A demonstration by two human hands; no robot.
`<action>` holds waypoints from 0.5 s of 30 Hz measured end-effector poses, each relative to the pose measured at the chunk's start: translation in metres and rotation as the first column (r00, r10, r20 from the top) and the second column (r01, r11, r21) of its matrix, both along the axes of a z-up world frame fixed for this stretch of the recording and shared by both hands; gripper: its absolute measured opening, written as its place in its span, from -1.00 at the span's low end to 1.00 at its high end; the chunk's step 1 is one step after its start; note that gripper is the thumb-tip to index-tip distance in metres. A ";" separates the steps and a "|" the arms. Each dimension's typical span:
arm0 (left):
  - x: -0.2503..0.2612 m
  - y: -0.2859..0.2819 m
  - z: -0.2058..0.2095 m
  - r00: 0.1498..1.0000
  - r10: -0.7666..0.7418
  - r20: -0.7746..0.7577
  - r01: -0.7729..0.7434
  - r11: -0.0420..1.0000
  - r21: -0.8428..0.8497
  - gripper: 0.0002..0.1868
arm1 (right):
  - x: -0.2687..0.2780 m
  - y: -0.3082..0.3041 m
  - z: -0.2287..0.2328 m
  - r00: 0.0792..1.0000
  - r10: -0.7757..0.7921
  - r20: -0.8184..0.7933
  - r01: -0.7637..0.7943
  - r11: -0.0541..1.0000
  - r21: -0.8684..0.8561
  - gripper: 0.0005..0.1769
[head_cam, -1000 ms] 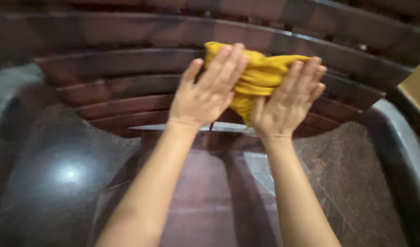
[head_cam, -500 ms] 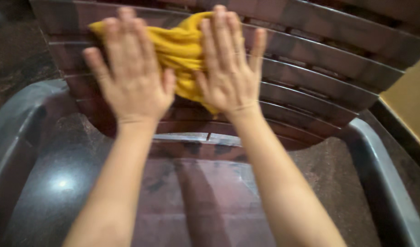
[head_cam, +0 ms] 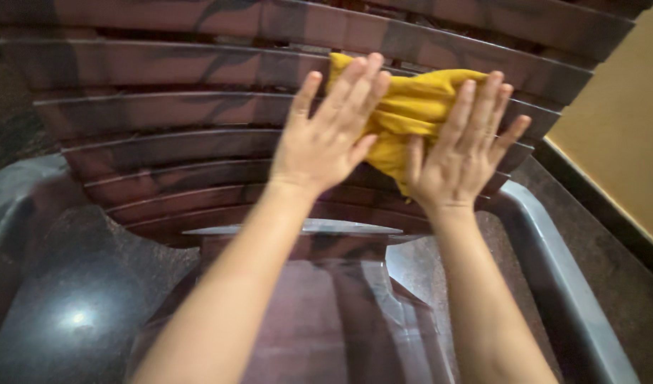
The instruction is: The person wipes a plastic chair with a yellow cloth. They clean the seat, backrest, and armrests in sequence, then move the chair slightly before finishing.
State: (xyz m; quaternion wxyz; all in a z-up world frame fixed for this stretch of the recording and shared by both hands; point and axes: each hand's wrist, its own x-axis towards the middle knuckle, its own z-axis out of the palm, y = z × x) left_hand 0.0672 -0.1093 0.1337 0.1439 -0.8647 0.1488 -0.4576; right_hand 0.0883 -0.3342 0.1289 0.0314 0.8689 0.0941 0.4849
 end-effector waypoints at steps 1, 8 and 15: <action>-0.003 0.009 0.002 1.000 0.028 0.000 -0.028 0.999 0.029 -0.07 | -0.001 0.007 0.002 0.999 0.037 -0.022 -0.037 0.999 -0.002 -0.14; -0.041 0.098 0.052 0.970 0.002 -0.244 -0.061 0.970 -0.235 -0.12 | 0.001 0.111 0.044 0.928 0.373 -0.019 -0.372 0.928 0.031 -0.13; -0.056 0.159 0.116 0.984 0.082 -0.158 -0.141 0.900 -0.411 -0.21 | 0.013 0.186 0.138 0.882 0.456 -0.121 -0.464 0.884 -0.049 -0.21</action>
